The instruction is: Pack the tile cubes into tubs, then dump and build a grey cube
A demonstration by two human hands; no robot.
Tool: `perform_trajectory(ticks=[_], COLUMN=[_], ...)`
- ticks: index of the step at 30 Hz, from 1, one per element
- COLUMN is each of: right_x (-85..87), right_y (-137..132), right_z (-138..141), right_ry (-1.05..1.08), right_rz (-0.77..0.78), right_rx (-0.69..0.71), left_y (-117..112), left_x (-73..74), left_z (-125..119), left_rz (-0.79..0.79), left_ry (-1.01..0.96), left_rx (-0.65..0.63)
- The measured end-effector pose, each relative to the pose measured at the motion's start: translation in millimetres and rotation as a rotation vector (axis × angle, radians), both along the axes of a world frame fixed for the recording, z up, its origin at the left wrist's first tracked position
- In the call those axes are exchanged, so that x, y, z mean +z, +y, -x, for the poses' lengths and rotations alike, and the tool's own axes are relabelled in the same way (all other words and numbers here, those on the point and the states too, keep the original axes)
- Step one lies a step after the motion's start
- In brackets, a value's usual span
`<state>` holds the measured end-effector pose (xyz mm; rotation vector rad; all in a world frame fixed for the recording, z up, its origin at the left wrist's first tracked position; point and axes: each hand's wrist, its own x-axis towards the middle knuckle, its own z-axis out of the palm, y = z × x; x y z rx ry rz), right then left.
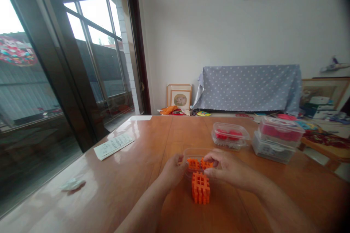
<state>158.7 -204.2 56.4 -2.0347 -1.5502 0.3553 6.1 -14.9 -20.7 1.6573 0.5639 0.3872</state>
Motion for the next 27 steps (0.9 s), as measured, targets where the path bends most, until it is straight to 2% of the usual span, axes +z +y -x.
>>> perform_trajectory(ticks=[3,7,17,27], right_x=[5.9,2.0,0.6,-4.2], right_y=[-5.9,-5.9,-5.2,-4.0], right_z=[16.2,22.4,28.0,22.7], right_ry=[-0.016,-0.065,-0.103,-0.073], right_rz=[0.093,0.186,0.204,0.162], right_rx=[0.086,0.087,0.087,0.050], left_y=[-0.4,-1.4,-3.3,-1.4], left_x=[1.1,3.1,8.6,5.7], left_z=[0.8,1.4,3.6,2.9], left_rz=[-0.030,-0.048,-0.044,-0.029], left_ry=[0.017,0.025,0.062,0.051], left_rx=[0.029,0.034,0.041,0.052])
